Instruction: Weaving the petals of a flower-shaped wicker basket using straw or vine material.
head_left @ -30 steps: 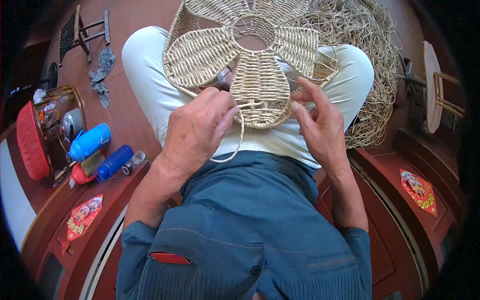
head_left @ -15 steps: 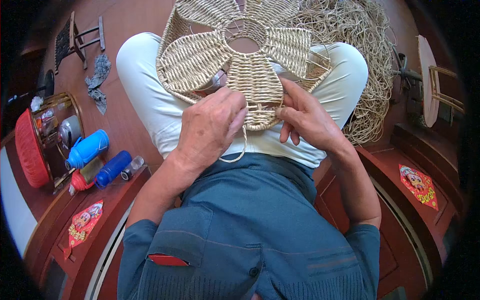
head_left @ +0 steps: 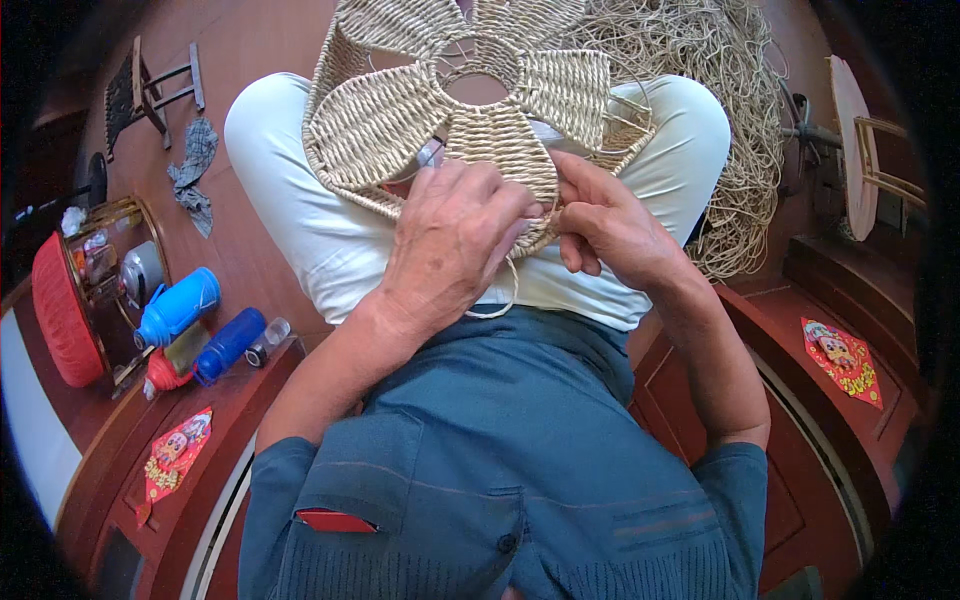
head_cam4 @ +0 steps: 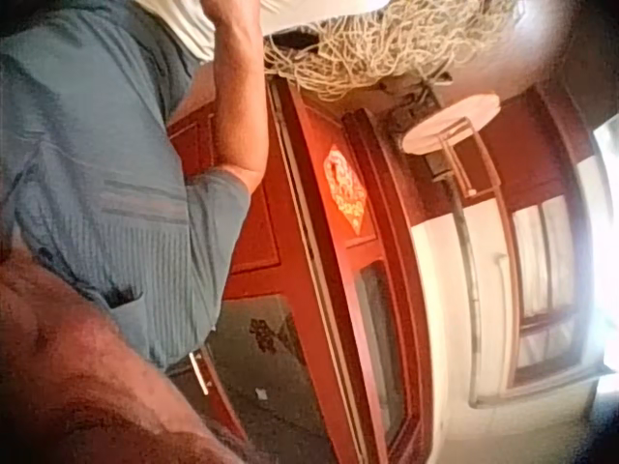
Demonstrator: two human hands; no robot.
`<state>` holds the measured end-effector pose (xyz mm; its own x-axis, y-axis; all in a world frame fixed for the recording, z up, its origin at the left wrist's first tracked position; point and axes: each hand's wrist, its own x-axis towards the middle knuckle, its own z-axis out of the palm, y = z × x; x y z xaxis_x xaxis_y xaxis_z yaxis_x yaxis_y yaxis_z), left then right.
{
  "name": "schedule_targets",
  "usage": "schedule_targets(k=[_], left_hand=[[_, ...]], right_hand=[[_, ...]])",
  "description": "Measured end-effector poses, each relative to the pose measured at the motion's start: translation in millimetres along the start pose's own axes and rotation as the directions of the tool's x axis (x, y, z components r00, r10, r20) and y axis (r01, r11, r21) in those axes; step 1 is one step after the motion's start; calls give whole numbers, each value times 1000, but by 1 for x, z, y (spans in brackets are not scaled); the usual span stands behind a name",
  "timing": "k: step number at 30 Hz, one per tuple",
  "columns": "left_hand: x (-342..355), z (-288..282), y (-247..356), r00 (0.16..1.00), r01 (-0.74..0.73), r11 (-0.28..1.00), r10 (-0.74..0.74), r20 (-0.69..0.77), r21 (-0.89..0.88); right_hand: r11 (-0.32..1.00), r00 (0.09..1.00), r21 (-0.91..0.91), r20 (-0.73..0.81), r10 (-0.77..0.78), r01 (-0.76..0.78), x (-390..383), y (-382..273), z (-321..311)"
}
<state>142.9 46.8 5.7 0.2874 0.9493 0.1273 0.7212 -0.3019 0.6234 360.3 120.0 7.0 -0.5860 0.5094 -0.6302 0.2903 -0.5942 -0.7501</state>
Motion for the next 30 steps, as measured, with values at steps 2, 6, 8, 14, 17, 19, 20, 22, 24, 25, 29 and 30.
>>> schedule_targets(k=[2, 6, 8, 14, 17, 19, 20, 22, 24, 25, 29, 30], left_hand=[[5, 4, -1, 1000, -26, 1000, 26, 13, -15], [16, 1, 1, 997, -74, 995, 74, -5, -69], [23, -9, 6, 998, -59, 991, 59, -3, -122], [55, -55, 14, 987, 128, 185, -121, 106, -974], [65, -72, -2, 954, 8, 382, -281, -108, -924], [50, -72, -6, 938, 96, 590, -323, -125, -801], [42, -71, -10, 913, 293, 589, -407, 37, -753], [23, -58, -14, 883, 452, 687, -436, 175, -569], [3, -44, -14, 907, 414, 804, -402, 123, -427], [-6, -38, -12, 903, 428, 839, -407, 133, -337], [-19, -19, -8, 980, 197, 967, -195, 27, -162], [-20, -18, -8, 985, 171, 976, -171, 17, -134]], right_hand=[[1000, 1000, -27, 26, 12, -11, 1, -1, -1], [987, 993, -159, -120, -23, 4, -9, -8, 11], [951, 972, -310, -223, -73, 0, -23, -11, 18], [791, 899, -493, -36, -436, 364, -30, -7, 24], [947, 957, -191, -83, -279, 259, -25, -1, 12], [889, 888, -320, -215, -406, 329, -30, 4, 3], [897, 890, -344, -257, -376, 279, -34, 5, -4], [908, 886, -403, -374, -276, 112, -35, 13, -6], [894, 872, -418, -363, -329, 164, -36, 18, -7], [892, 866, -426, -378, -327, 151, -36, 19, -9], [934, 870, -335, -414, -267, 127, -33, 19, -17], [943, 862, -312, -439, -252, 116, -31, 20, -18]])
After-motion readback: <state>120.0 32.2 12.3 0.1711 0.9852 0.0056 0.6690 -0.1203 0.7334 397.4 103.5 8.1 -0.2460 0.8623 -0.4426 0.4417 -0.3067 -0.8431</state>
